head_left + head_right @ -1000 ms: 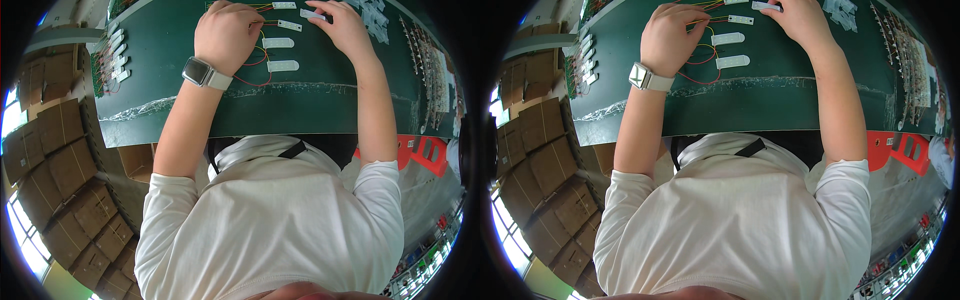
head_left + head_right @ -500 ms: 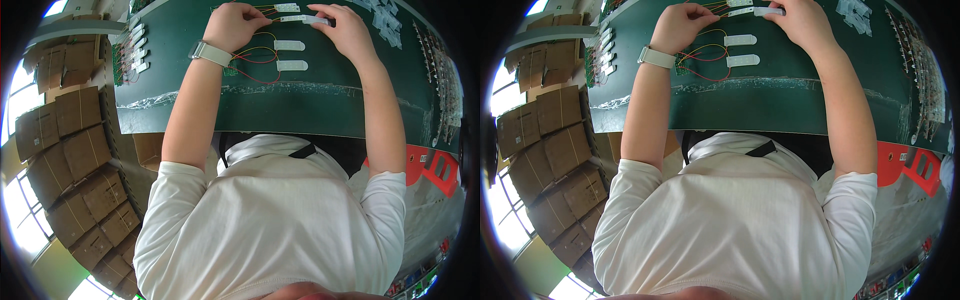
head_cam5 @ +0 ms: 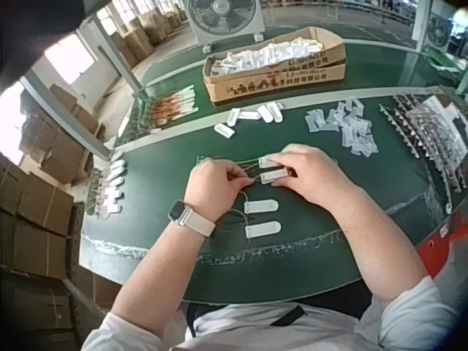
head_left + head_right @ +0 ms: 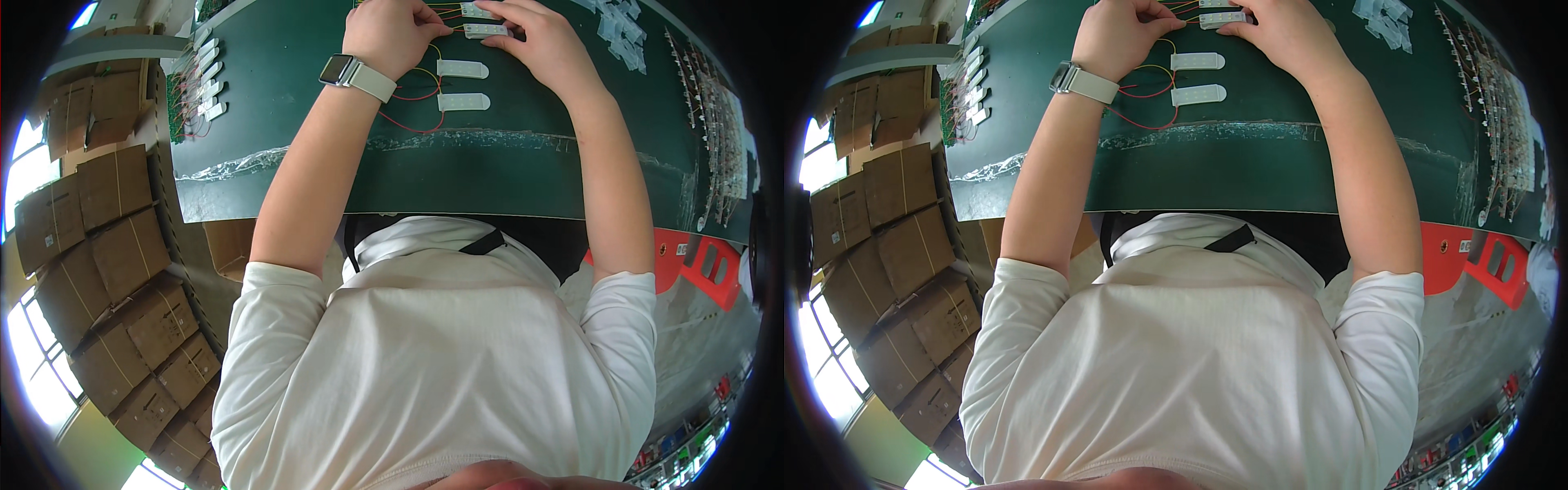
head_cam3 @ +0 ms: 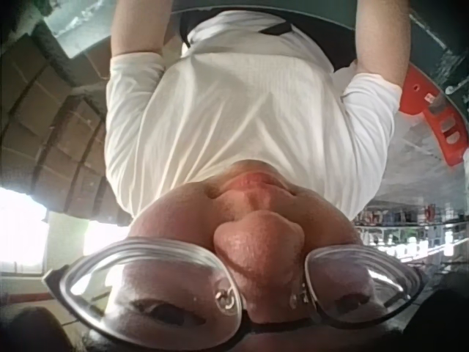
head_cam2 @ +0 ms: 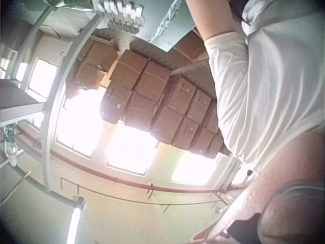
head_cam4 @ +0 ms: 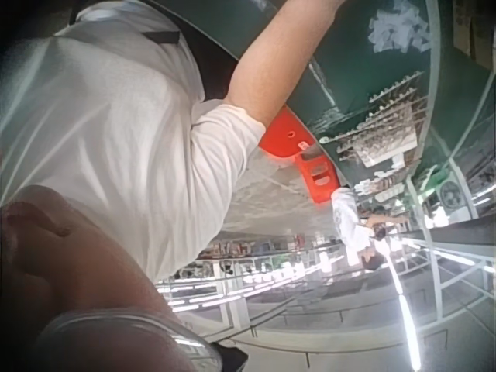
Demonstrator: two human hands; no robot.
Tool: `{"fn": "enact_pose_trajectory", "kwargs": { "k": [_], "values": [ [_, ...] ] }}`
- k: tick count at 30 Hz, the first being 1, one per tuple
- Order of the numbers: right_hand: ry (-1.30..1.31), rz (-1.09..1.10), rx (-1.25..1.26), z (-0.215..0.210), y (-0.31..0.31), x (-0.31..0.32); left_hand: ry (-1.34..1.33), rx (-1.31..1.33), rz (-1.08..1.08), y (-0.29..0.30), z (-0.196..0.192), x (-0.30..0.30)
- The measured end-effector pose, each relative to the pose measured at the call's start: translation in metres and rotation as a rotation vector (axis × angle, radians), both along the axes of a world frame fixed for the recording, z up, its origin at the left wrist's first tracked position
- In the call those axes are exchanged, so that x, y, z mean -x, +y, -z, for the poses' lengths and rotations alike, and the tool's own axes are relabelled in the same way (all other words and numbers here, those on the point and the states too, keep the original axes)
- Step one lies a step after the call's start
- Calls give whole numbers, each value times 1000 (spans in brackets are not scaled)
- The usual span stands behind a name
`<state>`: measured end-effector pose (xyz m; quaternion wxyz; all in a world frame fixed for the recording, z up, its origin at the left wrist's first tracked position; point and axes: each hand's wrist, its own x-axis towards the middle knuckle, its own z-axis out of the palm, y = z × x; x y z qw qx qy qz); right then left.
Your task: The person assembles LED light components by placing LED modules onto a circuit board and securing them with a hammer.
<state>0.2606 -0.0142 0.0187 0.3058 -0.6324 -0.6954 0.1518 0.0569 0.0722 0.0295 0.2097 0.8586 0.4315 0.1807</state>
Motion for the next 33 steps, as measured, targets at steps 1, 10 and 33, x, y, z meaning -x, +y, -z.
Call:
{"fn": "enact_pose_trajectory", "kwargs": {
  "k": [1,10,33],
  "values": [
    [-35,-34,-87,5,1,-2,19,-42,21,-1,0,-3],
    [-120,-88,-189,7,-1,-1,88,25,-46,1,2,-1],
    [-424,-239,-379,21,-2,-8,70,-271,15,-15,-10,83]
  ]
}}
